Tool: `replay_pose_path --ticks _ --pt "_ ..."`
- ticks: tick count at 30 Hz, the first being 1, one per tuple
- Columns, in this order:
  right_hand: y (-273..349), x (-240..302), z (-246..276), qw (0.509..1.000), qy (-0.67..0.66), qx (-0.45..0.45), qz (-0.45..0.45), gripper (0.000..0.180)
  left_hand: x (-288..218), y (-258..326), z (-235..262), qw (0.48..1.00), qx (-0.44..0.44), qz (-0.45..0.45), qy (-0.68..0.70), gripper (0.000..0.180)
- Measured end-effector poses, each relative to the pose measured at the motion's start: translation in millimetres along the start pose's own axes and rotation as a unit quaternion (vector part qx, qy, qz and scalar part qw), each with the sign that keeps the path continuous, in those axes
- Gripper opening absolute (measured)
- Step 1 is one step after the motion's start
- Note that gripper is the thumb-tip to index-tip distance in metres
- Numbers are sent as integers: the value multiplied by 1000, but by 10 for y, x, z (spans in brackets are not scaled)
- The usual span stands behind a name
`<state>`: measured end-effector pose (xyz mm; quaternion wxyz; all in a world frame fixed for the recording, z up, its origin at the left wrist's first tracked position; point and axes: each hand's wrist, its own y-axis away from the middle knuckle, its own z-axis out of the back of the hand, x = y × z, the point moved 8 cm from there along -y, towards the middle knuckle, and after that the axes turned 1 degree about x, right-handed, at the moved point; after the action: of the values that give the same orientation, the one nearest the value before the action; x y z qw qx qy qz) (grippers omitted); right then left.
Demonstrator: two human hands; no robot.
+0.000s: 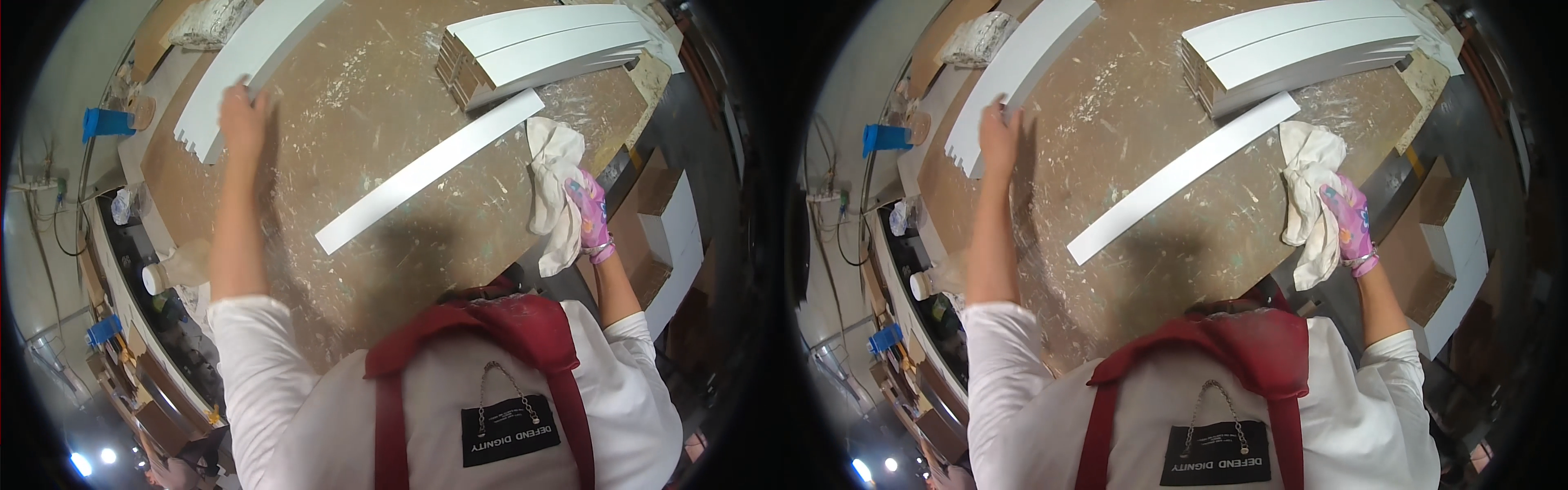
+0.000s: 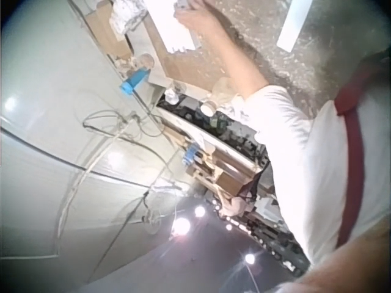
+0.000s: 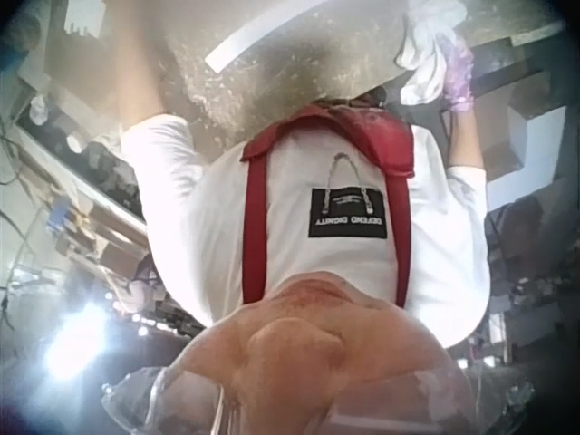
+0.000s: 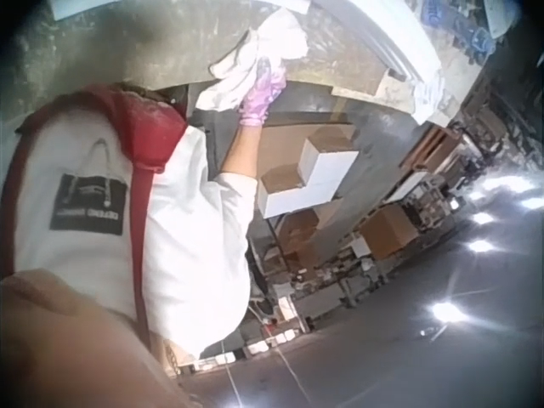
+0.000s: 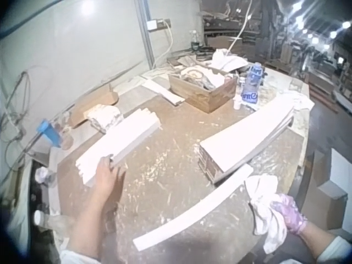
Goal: The person cleans white slats one at a time using a white cloth and liquid from a bottle.
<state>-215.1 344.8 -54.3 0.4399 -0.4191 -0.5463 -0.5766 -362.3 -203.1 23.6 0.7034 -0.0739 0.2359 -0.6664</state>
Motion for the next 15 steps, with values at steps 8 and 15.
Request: replay_pose_path --ticks 8,15 --pt "-1 228 -35 999 29 12 40 32 -1544 1921 94 969 189 -88 133 55" --pt "730 1137 -1176 713 532 55 454 23 -1808 2596 470 973 183 -70 123 49"
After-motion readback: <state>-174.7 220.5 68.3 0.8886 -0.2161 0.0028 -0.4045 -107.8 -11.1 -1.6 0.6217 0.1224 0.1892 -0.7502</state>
